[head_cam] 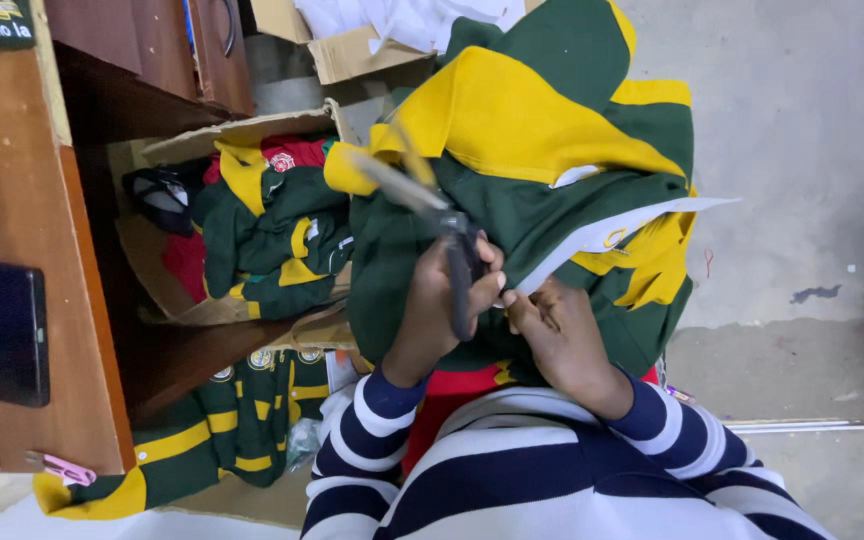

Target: The person uses large shears to cut a white paper template into strips. They repeatedly pick up the template, cut it, and place the pieces onto a pile of green and yellow jackets on their lap.

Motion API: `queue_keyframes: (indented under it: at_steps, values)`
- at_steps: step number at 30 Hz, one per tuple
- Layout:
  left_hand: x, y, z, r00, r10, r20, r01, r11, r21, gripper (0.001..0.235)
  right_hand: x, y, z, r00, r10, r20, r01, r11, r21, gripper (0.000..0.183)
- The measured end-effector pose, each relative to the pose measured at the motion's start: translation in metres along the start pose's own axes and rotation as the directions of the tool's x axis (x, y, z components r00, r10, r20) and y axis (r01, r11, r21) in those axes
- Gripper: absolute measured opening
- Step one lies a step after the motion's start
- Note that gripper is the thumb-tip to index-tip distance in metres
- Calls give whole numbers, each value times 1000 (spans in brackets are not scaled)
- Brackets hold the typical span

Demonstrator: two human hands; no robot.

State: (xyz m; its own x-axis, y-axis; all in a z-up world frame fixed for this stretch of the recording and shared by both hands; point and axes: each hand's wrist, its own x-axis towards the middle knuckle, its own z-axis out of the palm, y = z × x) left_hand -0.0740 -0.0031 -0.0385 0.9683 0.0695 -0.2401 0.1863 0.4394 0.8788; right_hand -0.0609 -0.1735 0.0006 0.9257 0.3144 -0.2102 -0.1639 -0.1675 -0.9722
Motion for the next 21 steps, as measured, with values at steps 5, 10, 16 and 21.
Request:
queue_keyframes:
  at_steps: [5,10,16,21]
  values:
    - [-8,48,7,981,160,-110,-168,984,-60,24,-11,6,-8,997,39,61,-43,997,66,30]
    - [-15,17,6,977,185,-106,-196,975,-106,28,-10,4,-2,996,-64,-62,76,972,220,15]
    - [-27,22,18,987,158,-16,-159,981,-112,27,-14,20,-2,1000,-30,6,29,992,125,28]
    - [-26,28,19,979,203,-8,-203,976,-73,27,-12,4,3,993,15,120,-21,999,50,32]
